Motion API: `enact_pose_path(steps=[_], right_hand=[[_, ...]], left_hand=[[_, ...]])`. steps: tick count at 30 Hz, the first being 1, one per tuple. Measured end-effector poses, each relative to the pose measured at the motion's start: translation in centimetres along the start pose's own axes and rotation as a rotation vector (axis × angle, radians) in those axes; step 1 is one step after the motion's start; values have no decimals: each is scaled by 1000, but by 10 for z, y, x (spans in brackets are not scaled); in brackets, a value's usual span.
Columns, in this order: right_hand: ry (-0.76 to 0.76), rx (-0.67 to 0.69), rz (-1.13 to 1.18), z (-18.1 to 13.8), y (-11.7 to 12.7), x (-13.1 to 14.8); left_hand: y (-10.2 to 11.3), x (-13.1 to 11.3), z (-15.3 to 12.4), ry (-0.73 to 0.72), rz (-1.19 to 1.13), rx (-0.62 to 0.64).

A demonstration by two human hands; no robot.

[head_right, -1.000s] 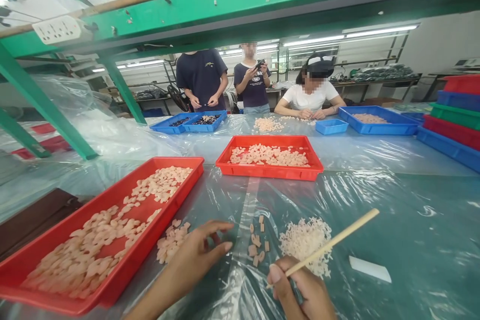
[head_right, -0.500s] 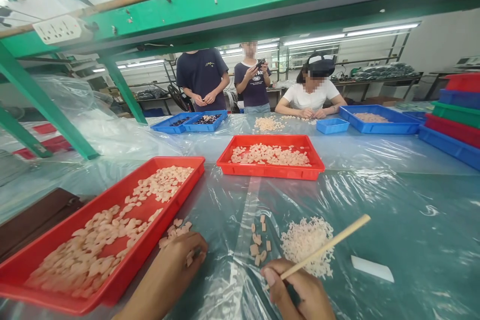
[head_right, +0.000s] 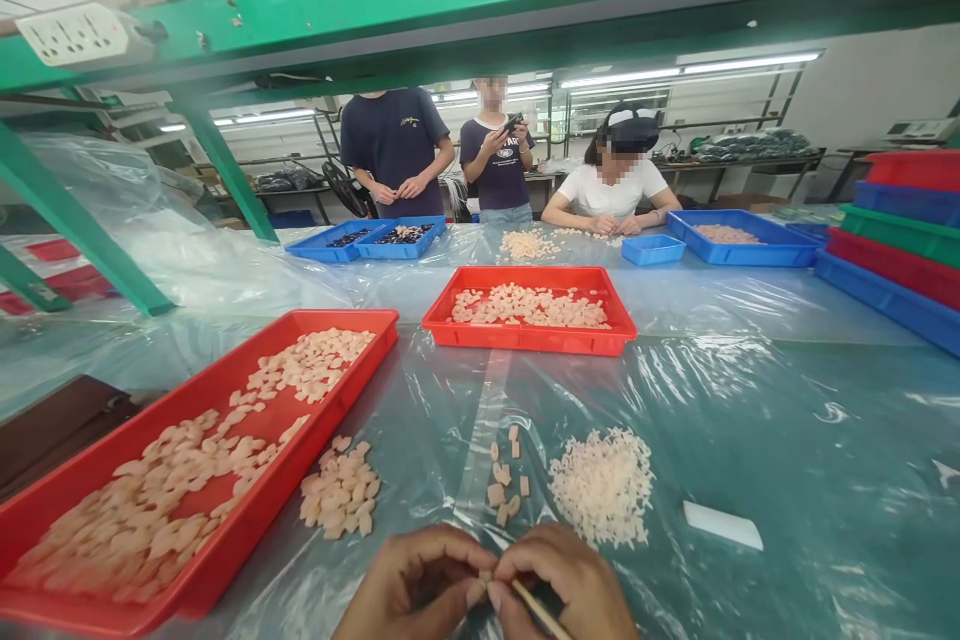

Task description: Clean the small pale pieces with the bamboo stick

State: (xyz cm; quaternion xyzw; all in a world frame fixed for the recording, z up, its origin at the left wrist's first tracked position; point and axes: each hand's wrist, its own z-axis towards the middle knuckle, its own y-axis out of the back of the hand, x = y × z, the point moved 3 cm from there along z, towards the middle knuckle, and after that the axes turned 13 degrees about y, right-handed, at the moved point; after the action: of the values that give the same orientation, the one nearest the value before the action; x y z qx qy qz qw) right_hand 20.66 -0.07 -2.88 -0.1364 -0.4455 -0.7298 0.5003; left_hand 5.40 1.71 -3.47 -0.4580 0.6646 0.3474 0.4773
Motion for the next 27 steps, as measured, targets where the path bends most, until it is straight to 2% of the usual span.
enact_pose_path(steps=[4,7,11,13,17,20,22,25,27], right_hand=[[5,91,-35,-1,0,-4],[9,113,-50,-2,-1,-7],[8,124,-34,-1,0,-4],[12,93,-32,2,6,-2],[-89,-75,-166,9,38,-5],[-201,-108,-384,7,64,-17],[-240,-106,-439,5,76,-26],[-303,-130,-371,1,80,-35],[-291,-144,-257,0,73,-33]], left_hand=[[-1,4,2,5,-98,63],[-2,5,3,25,-81,132],[0,3,2,14,-58,139],[3,-1,1,-8,-18,105],[10,-8,-2,-123,214,-50],[2,-3,-3,-177,436,21],[-5,2,-2,-201,583,49],[-11,8,1,-254,743,46],[-11,9,2,-277,767,28]])
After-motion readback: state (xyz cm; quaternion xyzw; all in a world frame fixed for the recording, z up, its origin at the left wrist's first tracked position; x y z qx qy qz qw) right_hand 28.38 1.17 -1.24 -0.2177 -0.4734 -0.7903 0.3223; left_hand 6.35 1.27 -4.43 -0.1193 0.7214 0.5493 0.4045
